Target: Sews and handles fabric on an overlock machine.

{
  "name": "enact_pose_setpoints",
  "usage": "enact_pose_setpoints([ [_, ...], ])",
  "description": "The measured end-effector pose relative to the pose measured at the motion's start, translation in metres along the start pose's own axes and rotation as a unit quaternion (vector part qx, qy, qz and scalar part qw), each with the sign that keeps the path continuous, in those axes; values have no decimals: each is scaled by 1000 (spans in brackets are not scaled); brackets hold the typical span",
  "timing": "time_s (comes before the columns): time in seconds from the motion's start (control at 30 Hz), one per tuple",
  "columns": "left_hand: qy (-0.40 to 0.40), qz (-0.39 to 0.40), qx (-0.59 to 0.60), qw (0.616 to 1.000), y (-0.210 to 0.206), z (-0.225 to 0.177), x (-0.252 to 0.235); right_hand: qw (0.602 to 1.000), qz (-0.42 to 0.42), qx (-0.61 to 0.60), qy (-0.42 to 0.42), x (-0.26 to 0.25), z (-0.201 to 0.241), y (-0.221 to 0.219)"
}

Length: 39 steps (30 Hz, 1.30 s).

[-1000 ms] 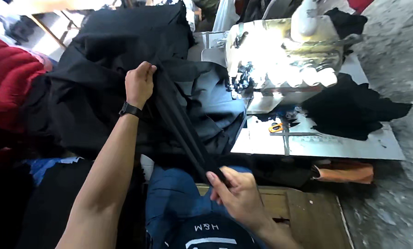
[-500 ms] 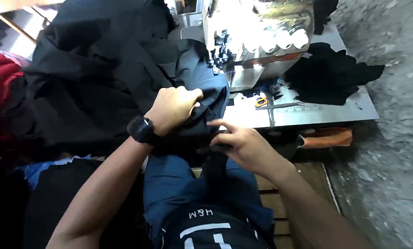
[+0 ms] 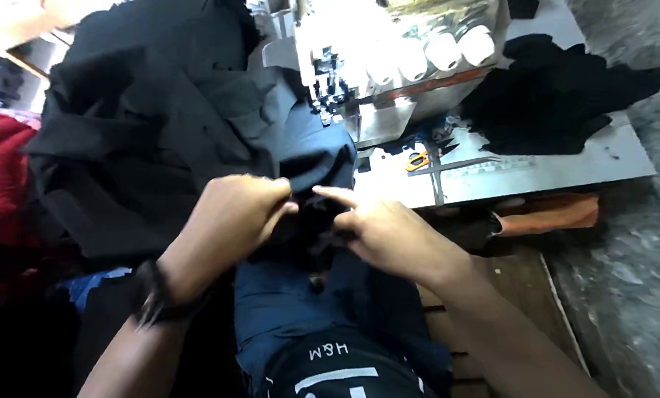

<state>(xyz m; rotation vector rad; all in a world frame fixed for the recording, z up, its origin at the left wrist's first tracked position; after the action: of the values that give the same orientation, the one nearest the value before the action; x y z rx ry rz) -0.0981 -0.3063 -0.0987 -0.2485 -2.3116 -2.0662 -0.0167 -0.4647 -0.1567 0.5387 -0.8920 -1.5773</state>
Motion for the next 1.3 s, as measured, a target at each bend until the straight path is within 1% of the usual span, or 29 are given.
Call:
enact_pose_setpoints([
  [0.07,-29,-20,37,999,26,-13,14,998,-45,-15,48,6,5,6],
  [0.13,-14,-57,54,997,41,-16,22,991,-106,-12,83,27,-3,20],
  [0.2,51,-119,62,990,38,-10,11,991,-119,15,62,41,-27,24],
  [0.27,137,-186,113,966,16,2,-17,995,-90,25,26,36,-51,11],
  [0.3,162,-199,142,956,-3,13,-35,997,-71,18,4,28,-61,4],
  [0.33,157,-212,176,948,-23,29,-52,998,-58,10,-18,20,-70,0],
  [0.37,127,-220,214,943,-40,46,-65,998,-52,-1,-38,13,-78,-1],
  [0.43,18,-241,276,930,-55,72,-73,996,-41,-21,-77,4,-89,0],
  [0.47,-13,-230,279,932,-55,79,-75,994,-37,-28,-95,1,-93,1],
  [0.5,-18,-212,273,938,-53,81,-75,993,-35,-33,-110,-1,-96,0],
  [0.53,-2,-187,261,947,-52,78,-70,992,-39,-40,-116,-2,-98,-2],
  [0.6,53,-152,230,960,-39,60,-52,991,-83,-62,-86,2,-94,2],
  [0.63,73,-164,225,958,-30,46,-36,987,-120,-96,-56,8,-87,6],
  [0.67,83,-193,235,949,-23,31,-21,978,-150,-145,-26,18,-79,9],
  [0.7,80,-230,270,932,-21,15,-7,965,-168,-201,-6,29,-70,11],
  [0.73,67,-257,327,907,-22,-3,5,950,-174,-258,-7,40,-60,12],
  [0.77,52,-255,390,883,-25,-21,11,932,-175,-317,-15,47,-52,11],
  [0.8,35,-225,447,865,-31,-37,13,915,-173,-364,-29,51,-43,8],
  [0.87,6,-143,511,848,-43,-61,6,892,-162,-421,-29,53,-24,4],
  [0.9,3,-135,530,837,-47,-65,4,893,-157,-421,-19,53,-15,4],
  [0.97,9,-157,571,806,-47,-64,6,905,-147,-398,3,57,1,5],
  [1.0,6,-165,578,799,-43,-62,11,905,-137,-401,19,59,8,5],
  [1.07,5,-181,577,796,-34,-56,22,889,-112,-440,53,62,21,-1],
  [1.1,7,-191,593,782,-32,-54,26,879,-110,-460,68,61,28,-5],
  [1.13,3,-204,632,748,-33,-50,28,864,-121,-481,84,57,36,-8],
  [1.17,0,-214,687,694,-38,-47,29,850,-144,-496,98,53,43,-9],
  [1.2,4,-211,731,649,-46,-44,34,842,-174,-500,105,49,49,-9],
  [1.27,19,-174,777,605,-63,-41,52,836,-218,-493,105,43,56,-8],
  [1.3,-1,-160,790,592,-67,-41,61,836,-221,-491,103,40,58,-8],
])
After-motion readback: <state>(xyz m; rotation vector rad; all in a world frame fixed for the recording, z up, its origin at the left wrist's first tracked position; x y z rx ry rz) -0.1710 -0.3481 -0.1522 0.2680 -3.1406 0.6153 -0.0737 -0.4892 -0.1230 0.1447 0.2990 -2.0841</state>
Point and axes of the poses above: each hand's wrist, its own x-axis away from the middle knuckle, its own y-axis out of the back of the hand, z = x × y, the point moved 6 cm from there along -x, towards the middle knuckle, and after that the axes turned 7 degrees about z, right-handed, at the moved point
